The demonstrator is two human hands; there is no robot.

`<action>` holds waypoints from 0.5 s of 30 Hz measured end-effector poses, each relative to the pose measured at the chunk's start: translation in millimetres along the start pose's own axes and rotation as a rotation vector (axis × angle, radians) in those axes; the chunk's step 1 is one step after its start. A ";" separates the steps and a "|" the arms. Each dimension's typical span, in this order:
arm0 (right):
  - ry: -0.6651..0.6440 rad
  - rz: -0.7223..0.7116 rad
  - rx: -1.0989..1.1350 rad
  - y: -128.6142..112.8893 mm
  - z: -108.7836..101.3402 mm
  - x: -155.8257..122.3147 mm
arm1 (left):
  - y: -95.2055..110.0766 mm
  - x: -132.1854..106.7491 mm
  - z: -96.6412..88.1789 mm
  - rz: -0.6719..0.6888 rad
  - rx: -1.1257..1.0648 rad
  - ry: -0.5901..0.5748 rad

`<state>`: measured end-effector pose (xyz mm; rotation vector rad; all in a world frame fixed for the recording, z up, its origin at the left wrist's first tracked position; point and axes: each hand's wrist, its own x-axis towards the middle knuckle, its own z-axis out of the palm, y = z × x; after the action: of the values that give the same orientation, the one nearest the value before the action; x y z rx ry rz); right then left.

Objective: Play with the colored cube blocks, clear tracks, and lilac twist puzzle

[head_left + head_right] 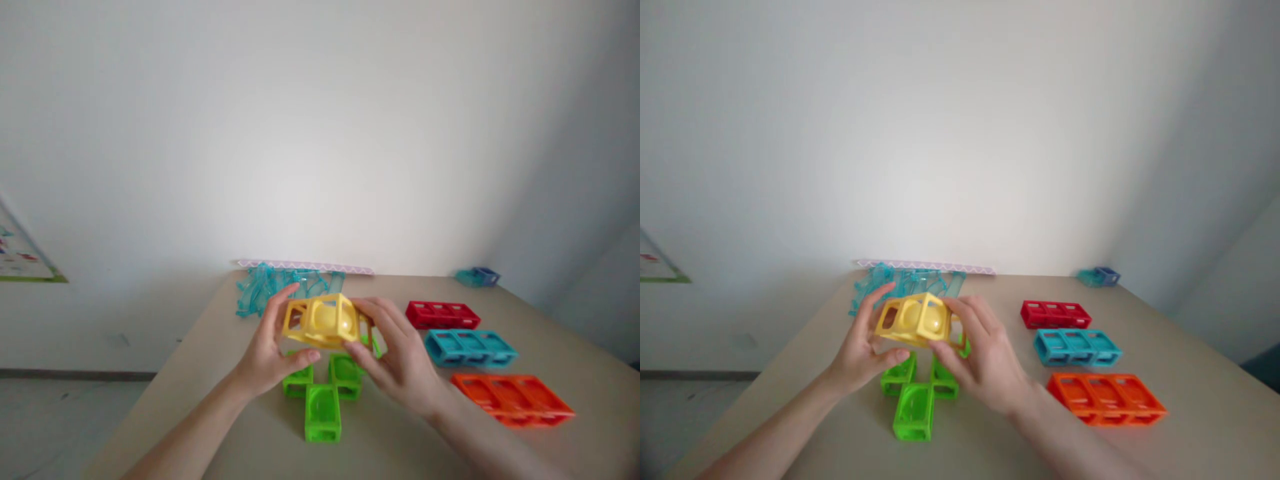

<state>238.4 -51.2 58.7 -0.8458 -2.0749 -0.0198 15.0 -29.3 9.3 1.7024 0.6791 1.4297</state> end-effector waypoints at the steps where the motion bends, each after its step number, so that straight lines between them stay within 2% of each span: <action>1: -0.010 0.004 -0.073 8.3 -10.4 10.9 | -0.4 1.3 -0.3 -0.010 -0.015 0.004; 3: -0.055 -0.005 -0.262 36.4 -33.3 35.7 | -2.6 3.5 -1.7 -0.032 0.001 -0.016; 4: -0.121 0.016 -0.385 55.7 -44.9 47.8 | -4.4 4.3 -2.6 -0.048 0.035 -0.045; 6: -0.334 0.130 -0.674 100.7 -65.9 66.8 | -8.6 5.3 -4.4 -0.086 0.114 -0.125; 7: -0.482 0.191 -0.789 124.0 -74.7 72.1 | -10.8 5.4 -5.0 -0.101 0.142 -0.160; 8: -0.551 0.222 -0.817 146.3 -82.3 74.2 | -13.1 5.4 -5.5 -0.113 0.158 -0.183; 11: -0.654 0.290 -0.848 198.5 -96.8 62.6 | -19.8 5.0 -5.4 -0.155 0.121 -0.223; 15: -0.701 0.332 -0.813 228.8 -99.6 31.4 | -26.9 4.7 -4.1 -0.228 0.015 -0.282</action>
<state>429.2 111.6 78.8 -1.8979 -2.5559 -0.4721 14.4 -10.1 -10.4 1.7337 0.7014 1.0068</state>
